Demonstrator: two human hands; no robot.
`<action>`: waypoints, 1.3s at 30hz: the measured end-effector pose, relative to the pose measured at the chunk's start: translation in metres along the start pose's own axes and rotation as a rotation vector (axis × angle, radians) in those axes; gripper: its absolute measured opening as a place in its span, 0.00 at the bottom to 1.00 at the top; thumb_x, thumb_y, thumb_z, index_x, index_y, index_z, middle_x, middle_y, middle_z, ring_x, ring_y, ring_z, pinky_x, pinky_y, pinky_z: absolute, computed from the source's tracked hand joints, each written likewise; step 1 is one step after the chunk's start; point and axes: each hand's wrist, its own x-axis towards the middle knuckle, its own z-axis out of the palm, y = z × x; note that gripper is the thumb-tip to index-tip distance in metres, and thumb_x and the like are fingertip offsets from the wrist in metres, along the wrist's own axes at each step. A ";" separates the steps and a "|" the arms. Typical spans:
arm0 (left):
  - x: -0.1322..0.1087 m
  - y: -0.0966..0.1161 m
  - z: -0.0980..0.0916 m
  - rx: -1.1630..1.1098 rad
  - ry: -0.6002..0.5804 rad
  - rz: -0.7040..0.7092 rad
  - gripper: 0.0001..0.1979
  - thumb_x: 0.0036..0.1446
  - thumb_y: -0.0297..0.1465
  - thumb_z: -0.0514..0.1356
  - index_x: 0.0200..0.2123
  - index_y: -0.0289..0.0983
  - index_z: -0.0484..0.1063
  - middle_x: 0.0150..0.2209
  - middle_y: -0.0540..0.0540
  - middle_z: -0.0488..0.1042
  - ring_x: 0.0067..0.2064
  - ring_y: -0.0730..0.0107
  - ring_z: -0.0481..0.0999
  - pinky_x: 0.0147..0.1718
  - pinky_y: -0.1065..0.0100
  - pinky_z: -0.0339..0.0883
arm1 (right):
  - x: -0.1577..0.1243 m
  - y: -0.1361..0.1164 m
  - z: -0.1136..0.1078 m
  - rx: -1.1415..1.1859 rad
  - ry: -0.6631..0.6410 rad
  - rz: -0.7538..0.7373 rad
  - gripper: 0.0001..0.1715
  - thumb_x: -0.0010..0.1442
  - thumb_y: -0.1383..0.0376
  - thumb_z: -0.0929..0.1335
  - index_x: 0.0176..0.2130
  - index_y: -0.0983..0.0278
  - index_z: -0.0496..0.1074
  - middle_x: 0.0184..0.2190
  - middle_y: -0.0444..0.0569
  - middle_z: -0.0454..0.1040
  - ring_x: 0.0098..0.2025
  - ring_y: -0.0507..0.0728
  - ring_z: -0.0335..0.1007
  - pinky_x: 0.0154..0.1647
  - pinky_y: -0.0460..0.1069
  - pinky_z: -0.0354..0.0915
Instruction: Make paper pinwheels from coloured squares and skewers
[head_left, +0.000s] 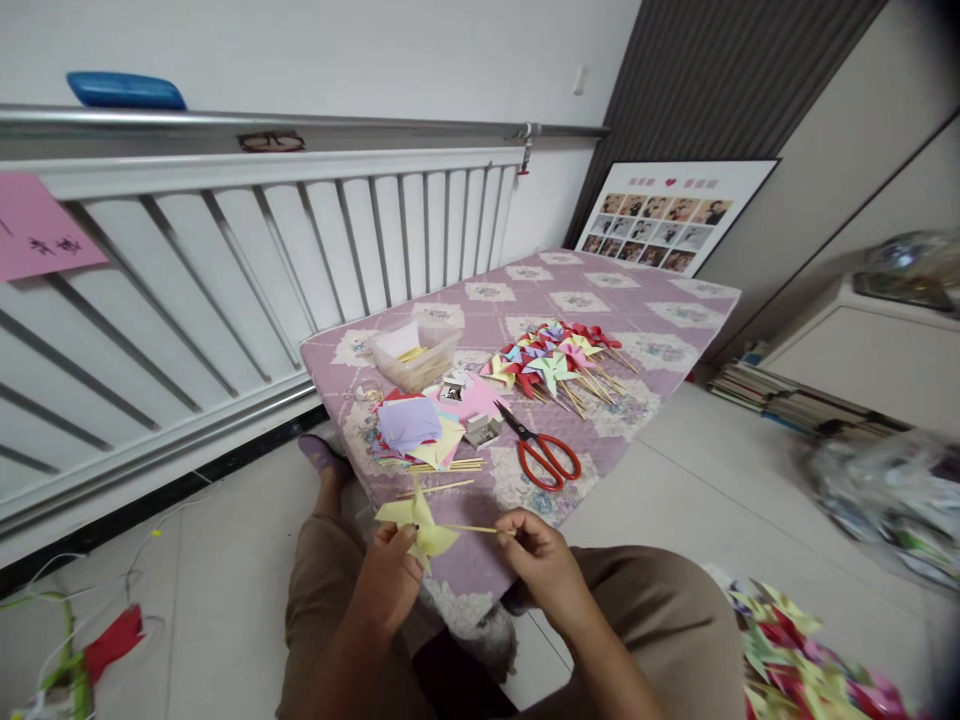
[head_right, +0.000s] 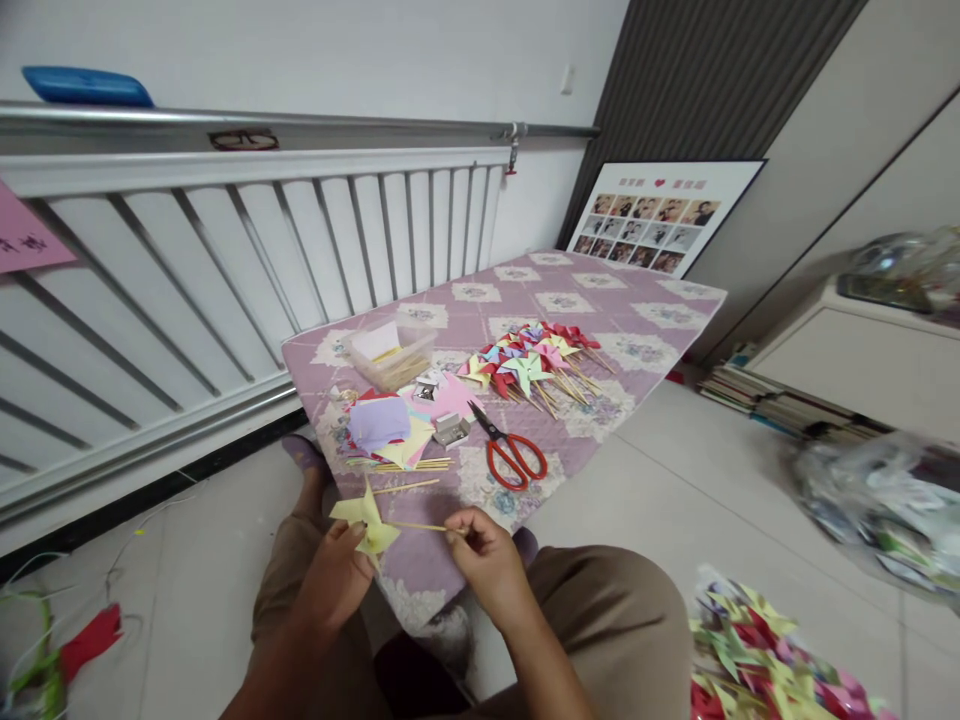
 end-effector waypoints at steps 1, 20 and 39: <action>-0.005 0.001 0.001 0.000 -0.021 -0.007 0.13 0.35 0.25 0.73 0.27 0.37 0.74 0.29 0.50 0.80 0.30 0.72 0.79 0.30 0.73 0.72 | -0.001 -0.003 0.003 0.065 0.008 0.029 0.16 0.48 0.53 0.74 0.30 0.62 0.73 0.23 0.41 0.69 0.25 0.51 0.60 0.27 0.46 0.56; -0.020 0.024 -0.001 0.130 -0.114 0.011 0.15 0.36 0.31 0.74 0.29 0.38 0.75 0.27 0.50 0.77 0.26 0.73 0.75 0.26 0.73 0.69 | -0.020 -0.057 0.001 0.277 -0.010 0.143 0.20 0.54 0.51 0.72 0.40 0.62 0.71 0.24 0.43 0.72 0.25 0.51 0.64 0.23 0.43 0.59; -0.028 0.026 0.035 0.286 -0.435 -0.085 0.18 0.35 0.40 0.72 0.31 0.39 0.77 0.27 0.44 0.75 0.31 0.58 0.75 0.30 0.64 0.64 | -0.045 -0.072 0.050 0.210 -0.287 0.307 0.23 0.55 0.45 0.68 0.33 0.63 0.68 0.15 0.35 0.61 0.14 0.44 0.44 0.14 0.41 0.41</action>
